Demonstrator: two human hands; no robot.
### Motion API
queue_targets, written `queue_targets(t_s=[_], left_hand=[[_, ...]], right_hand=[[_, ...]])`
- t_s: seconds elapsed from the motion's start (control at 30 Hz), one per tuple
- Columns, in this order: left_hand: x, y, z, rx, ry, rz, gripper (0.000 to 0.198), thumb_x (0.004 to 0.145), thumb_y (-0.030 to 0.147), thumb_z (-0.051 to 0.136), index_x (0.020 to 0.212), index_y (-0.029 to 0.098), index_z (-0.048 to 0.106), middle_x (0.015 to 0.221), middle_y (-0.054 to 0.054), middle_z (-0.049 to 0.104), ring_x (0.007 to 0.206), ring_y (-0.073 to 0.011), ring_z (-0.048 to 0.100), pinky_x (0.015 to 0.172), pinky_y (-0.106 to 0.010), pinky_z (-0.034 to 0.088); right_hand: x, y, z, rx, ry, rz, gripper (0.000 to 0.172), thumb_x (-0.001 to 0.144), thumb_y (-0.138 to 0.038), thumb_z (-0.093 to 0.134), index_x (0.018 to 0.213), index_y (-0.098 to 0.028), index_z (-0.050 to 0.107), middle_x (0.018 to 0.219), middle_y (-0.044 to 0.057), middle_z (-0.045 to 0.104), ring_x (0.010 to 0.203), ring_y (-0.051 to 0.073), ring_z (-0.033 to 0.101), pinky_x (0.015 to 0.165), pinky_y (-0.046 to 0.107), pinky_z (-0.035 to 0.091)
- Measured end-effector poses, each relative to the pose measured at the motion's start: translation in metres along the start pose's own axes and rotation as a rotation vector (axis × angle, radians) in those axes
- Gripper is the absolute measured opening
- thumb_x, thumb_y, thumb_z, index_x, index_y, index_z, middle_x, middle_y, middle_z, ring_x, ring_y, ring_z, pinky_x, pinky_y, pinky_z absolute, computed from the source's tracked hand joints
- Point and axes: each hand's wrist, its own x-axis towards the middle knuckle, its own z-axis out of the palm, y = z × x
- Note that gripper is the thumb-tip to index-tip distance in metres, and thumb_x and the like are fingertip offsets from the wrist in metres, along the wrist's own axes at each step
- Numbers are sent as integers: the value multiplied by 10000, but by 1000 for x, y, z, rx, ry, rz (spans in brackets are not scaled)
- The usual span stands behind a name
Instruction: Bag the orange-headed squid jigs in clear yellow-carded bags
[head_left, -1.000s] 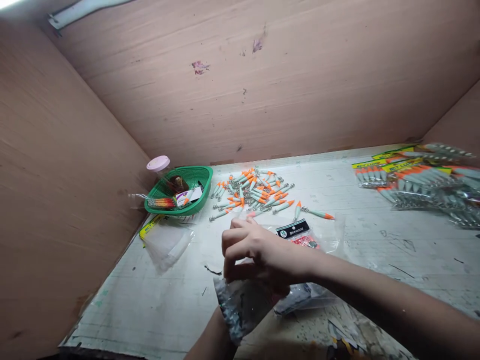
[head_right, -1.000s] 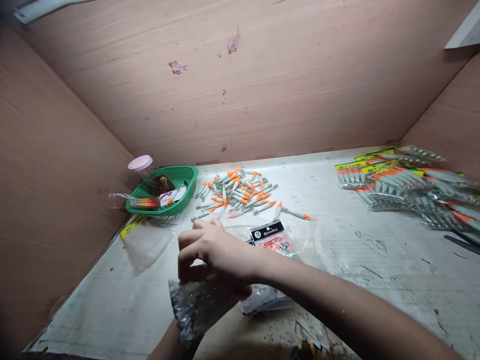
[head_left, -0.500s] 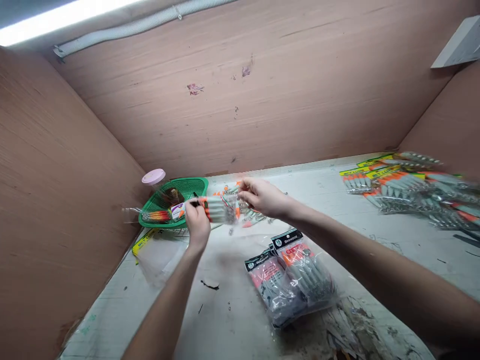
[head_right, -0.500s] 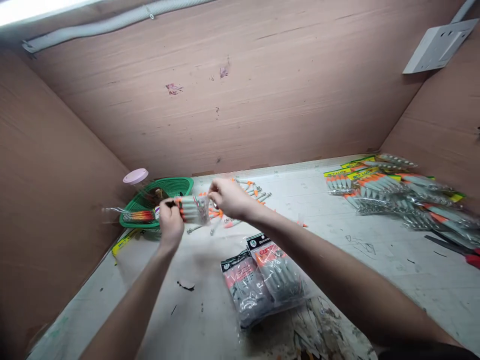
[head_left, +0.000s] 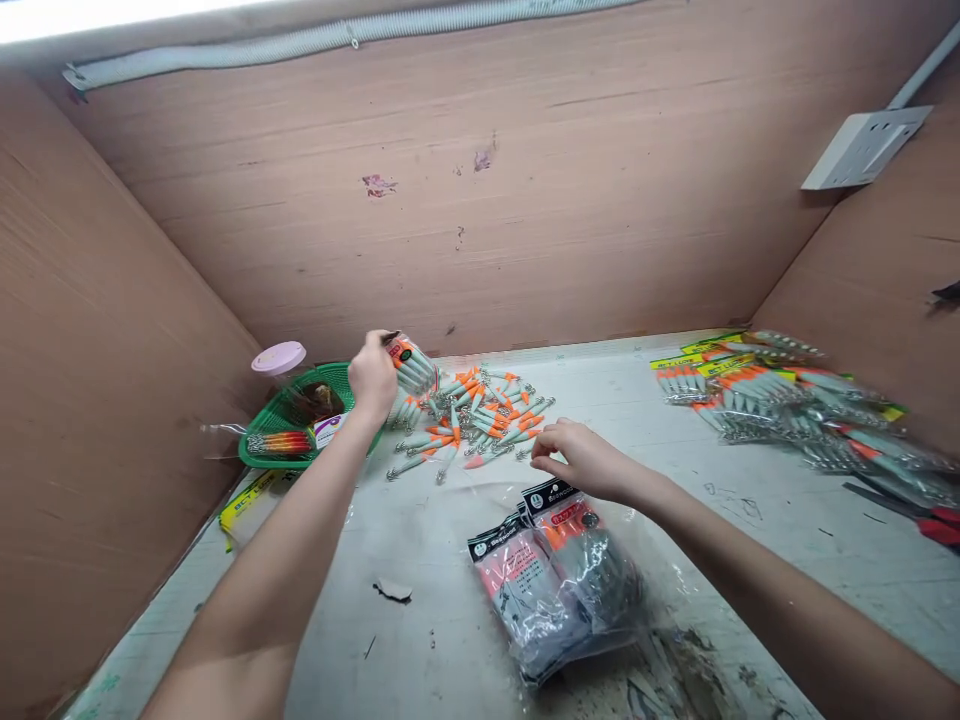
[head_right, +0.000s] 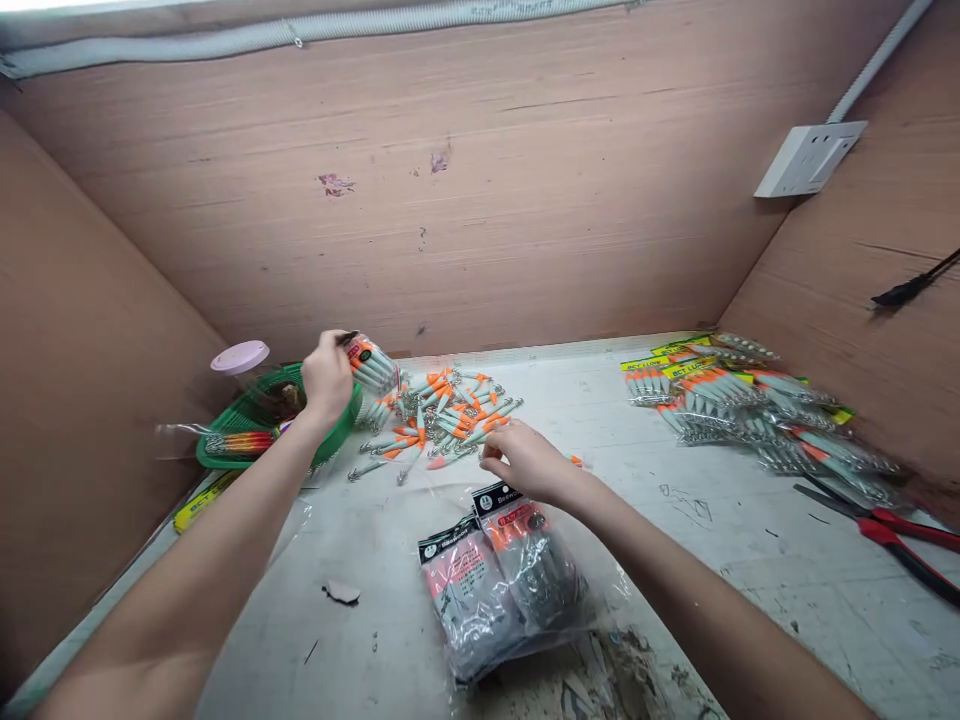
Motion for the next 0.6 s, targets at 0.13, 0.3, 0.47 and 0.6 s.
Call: queue_targets(t_s=[0.13,0.3,0.47,0.6], left_hand=[[7,0,4,-3,1,85,244,820,179,487,1016,237,620,1002,-73,712,951,-240,635,758,-272,424],[18,7,10,-62,52,169,249,763,105,505,938,221,639,903,-54,720,857,-216,647,744,-259,437],[25,7,-3,-160,294,147,321,808,73,340,988,179,583,960,-64,674,903,-182,610,816,-274,431],[10,9,-22,-241,403,137,286,813,118,333,977,165,563,973,-65,633,920,-182,570,823,-283,418]], right_hand=[[-12,7,4,22,-55,2,128,841,-160,552,736,-165,625,787,55,662,819,202,543,760,318,383],[-20,11,8,90,-99,-1,65,802,-169,581,763,-165,633,812,62,653,834,212,542,789,359,383],[-23,20,4,220,-86,10,84,742,-162,573,659,-179,576,732,38,593,768,195,519,714,320,387],[-27,24,-9,394,4,24,149,845,-295,470,758,-190,532,727,13,563,691,159,499,660,287,386]])
